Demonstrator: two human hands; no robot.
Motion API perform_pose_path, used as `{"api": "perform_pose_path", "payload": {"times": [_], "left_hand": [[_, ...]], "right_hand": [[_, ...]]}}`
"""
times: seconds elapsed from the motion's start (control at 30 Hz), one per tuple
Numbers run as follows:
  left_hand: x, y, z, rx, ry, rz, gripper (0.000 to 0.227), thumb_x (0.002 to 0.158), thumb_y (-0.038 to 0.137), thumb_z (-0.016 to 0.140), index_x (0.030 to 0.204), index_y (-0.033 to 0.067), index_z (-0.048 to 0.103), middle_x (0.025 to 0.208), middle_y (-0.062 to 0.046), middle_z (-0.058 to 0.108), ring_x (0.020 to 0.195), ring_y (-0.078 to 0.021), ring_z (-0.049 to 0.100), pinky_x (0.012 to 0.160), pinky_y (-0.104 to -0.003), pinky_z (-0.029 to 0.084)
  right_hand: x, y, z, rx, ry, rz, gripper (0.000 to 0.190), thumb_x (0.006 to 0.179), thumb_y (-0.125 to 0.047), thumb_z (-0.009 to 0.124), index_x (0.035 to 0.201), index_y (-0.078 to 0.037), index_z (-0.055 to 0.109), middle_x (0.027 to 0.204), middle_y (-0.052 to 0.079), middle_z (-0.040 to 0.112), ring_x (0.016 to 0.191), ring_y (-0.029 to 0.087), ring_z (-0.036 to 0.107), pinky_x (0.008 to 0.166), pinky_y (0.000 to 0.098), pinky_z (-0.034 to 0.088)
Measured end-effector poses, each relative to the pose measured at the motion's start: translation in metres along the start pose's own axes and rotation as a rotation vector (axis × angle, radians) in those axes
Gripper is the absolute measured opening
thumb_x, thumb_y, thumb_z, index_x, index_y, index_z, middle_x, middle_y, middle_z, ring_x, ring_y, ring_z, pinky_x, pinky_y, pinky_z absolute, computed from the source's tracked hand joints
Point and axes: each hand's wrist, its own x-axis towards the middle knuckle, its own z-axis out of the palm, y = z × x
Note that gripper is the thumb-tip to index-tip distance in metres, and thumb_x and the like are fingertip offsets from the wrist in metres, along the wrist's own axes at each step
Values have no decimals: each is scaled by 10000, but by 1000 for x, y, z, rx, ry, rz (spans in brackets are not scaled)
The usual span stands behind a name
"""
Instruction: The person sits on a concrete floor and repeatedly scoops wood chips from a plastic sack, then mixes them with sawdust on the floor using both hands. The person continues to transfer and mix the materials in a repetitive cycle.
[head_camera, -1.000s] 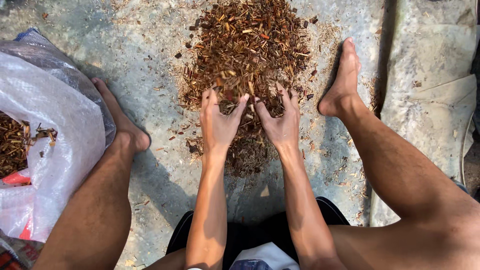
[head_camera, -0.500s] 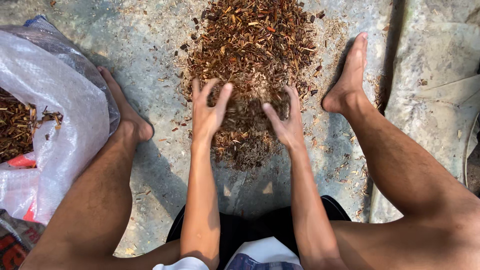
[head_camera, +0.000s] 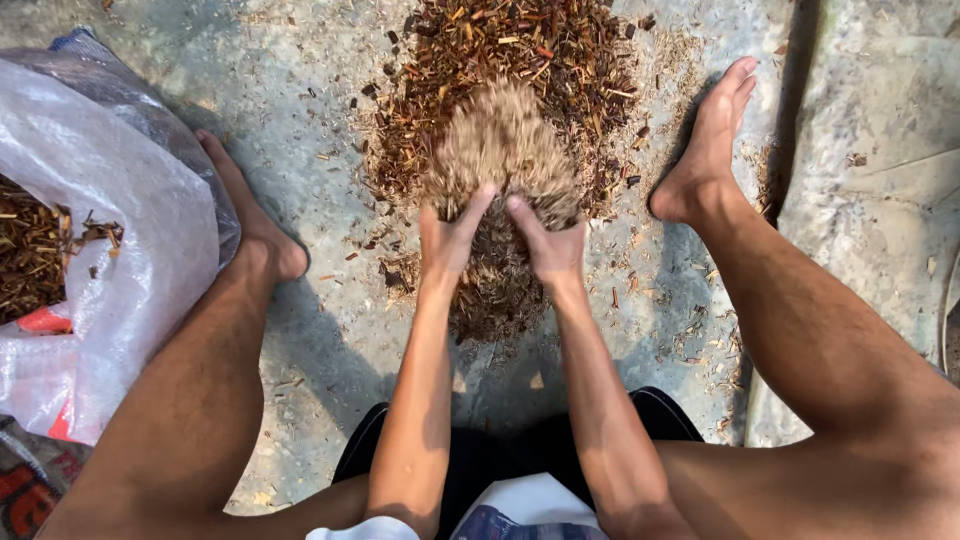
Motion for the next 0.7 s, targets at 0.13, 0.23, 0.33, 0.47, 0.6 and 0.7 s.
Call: {"api": "perform_pose_path", "payload": {"times": [0.13,0.23,0.33,0.47,0.6,0.7], "left_hand": [[-8,44,-2,-21,-55,132,706,772,590,806,1235,61,738,1178,-140,797,1070,-273,792,1049,-529,589],[-23,71,3,16,-82,205,658,788,594,768,1165,55,777,1084,-119,828,927,-248,806,915,-481,647],[-31,82,5,233,76,347,730,737,573,850,1190,20,700,1121,-161,741,1040,-273,727,954,-503,529],[-26,66,-7,144,-184,193,732,786,688,735,1222,101,693,1278,-182,708,1153,-347,684,997,-569,541],[-23,14,-22,241,174,16,783,821,778,540,1274,168,731,1640,-195,342,1523,-394,295,1096,-683,436],[-36,-42,-24,399,396,-212,844,902,755,399,1545,208,425,1722,-170,94,1573,-403,70,1170,-750,38]], "right_hand": [[-8,-56,-21,-164,85,-158,578,835,-467,814,1166,-8,701,1079,182,759,938,279,764,884,456,602],[-19,-74,-22,-210,105,-341,380,925,-363,761,1101,-27,744,974,127,775,823,229,742,783,415,606],[-18,-73,-18,-204,31,-454,245,979,-259,713,1052,-25,712,885,86,743,746,212,689,702,405,584],[-11,-43,-21,-369,-242,-439,282,945,-282,686,1094,-42,697,912,126,757,750,251,689,737,423,579],[-34,22,-9,-353,239,-506,818,959,-455,673,1568,3,375,1593,313,407,1453,415,405,1112,601,312],[-62,87,15,-246,398,-333,850,1000,-558,565,1592,-25,268,1663,250,328,1570,372,299,1304,553,227]]}}
